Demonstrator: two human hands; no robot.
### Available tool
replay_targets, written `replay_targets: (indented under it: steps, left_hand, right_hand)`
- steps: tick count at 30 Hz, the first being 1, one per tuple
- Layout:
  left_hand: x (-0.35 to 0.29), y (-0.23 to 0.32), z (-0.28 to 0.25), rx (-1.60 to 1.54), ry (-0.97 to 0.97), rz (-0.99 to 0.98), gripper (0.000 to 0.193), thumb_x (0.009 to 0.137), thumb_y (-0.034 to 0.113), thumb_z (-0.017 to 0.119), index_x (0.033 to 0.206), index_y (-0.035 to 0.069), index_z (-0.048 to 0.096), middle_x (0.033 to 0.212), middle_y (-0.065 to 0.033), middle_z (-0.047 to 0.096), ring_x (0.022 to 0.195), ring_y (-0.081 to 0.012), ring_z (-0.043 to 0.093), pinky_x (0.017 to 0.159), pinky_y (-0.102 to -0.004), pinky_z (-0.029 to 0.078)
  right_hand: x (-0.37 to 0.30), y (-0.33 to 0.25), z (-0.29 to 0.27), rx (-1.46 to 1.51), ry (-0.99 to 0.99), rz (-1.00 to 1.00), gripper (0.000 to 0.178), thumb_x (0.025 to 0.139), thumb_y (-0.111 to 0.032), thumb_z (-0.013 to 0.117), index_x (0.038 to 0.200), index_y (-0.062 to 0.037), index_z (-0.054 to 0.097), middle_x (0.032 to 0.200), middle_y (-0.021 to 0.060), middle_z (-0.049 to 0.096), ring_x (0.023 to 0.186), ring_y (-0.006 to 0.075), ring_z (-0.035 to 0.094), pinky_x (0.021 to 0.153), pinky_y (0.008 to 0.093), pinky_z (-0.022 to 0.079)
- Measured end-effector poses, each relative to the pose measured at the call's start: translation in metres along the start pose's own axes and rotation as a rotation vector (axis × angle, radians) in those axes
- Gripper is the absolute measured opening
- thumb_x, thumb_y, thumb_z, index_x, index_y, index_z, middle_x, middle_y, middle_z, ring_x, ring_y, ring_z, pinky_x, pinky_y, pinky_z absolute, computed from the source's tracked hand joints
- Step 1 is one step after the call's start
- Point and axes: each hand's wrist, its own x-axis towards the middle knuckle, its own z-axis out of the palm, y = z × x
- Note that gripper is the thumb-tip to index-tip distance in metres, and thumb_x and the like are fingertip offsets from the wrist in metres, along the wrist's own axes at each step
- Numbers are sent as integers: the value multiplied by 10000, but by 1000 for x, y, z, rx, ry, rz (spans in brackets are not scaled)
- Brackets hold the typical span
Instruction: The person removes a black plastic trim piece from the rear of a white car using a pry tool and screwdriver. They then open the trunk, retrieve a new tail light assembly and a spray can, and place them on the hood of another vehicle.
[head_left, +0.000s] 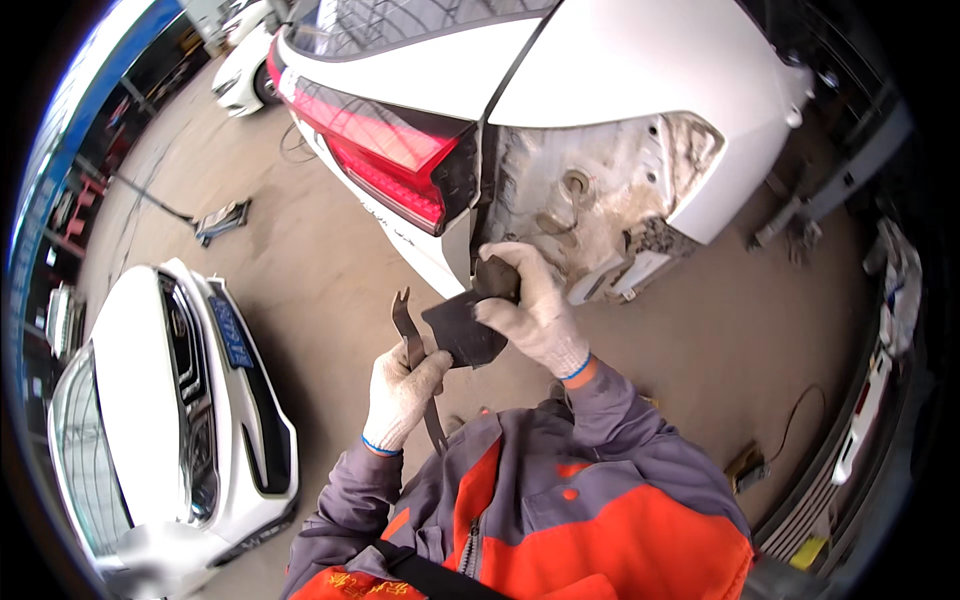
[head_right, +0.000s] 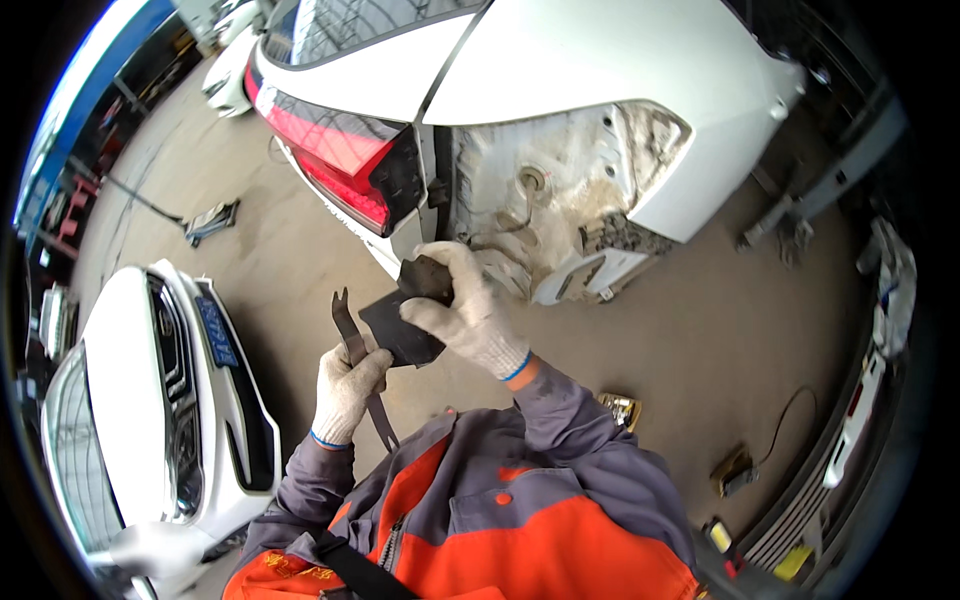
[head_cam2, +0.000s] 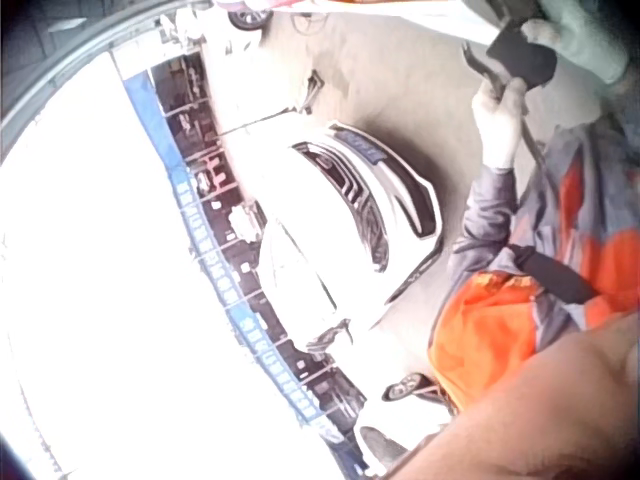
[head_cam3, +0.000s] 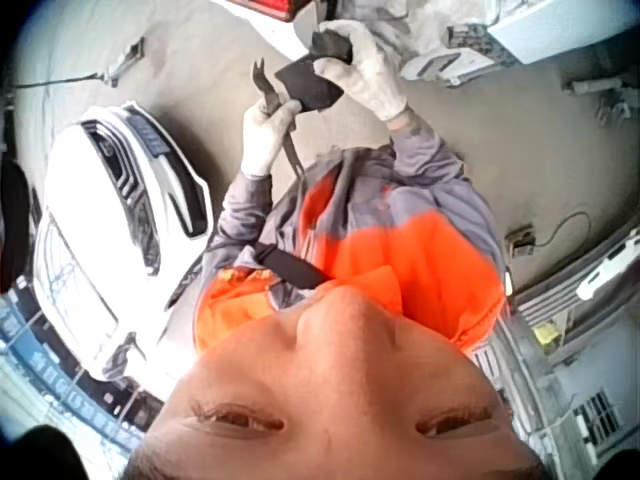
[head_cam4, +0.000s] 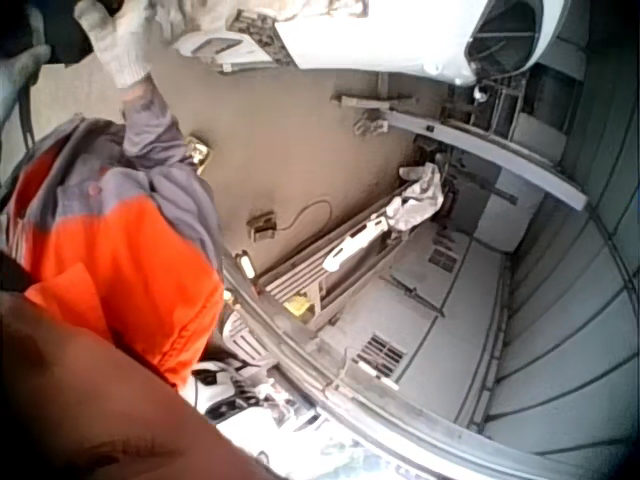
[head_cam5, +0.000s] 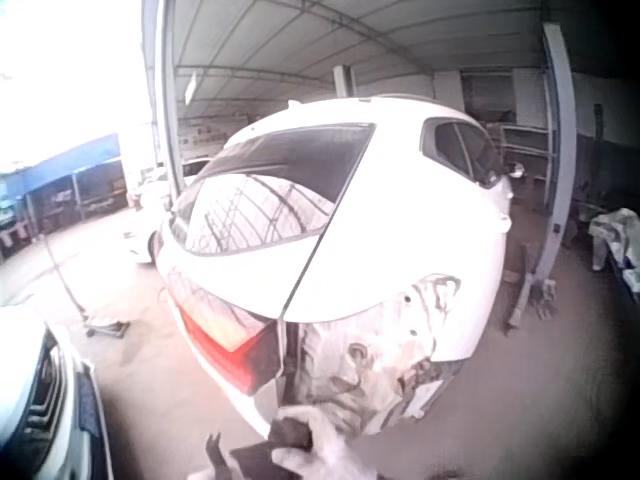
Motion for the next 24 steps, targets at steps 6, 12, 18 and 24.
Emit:
replay_targets:
  steps: [6,12,18,24]
  left_hand:
    - [31,22,47,-76,240,112,100,889,95,641,851,5,659,635,29,550,563,-61,500,527,-244,400]
    - [68,35,75,27,445,181,141,893,105,648,956,-10,701,637,22,558,577,-58,507,546,-245,422]
    - [99,40,83,58,605,208,192,906,149,660,1021,0,700,686,11,592,623,-58,536,588,-248,447]
    - [105,39,89,-8,653,208,213,913,147,656,1058,-2,702,694,15,590,632,-58,526,599,-244,446]
  right_hand:
    - [39,48,-61,260,-259,104,534,940,-65,608,1429,-17,399,1215,82,555,1057,147,564,922,304,491]
    - [77,56,-72,214,-280,3,607,938,-52,606,1478,-24,330,1243,148,594,1085,207,619,923,350,518]
    - [102,60,-67,182,-264,-15,701,916,-50,621,1510,-17,250,1280,210,557,1098,256,619,927,362,533]
    - [112,69,-62,318,-258,-33,720,898,-15,603,1514,11,231,1312,188,515,1122,243,592,933,348,533]
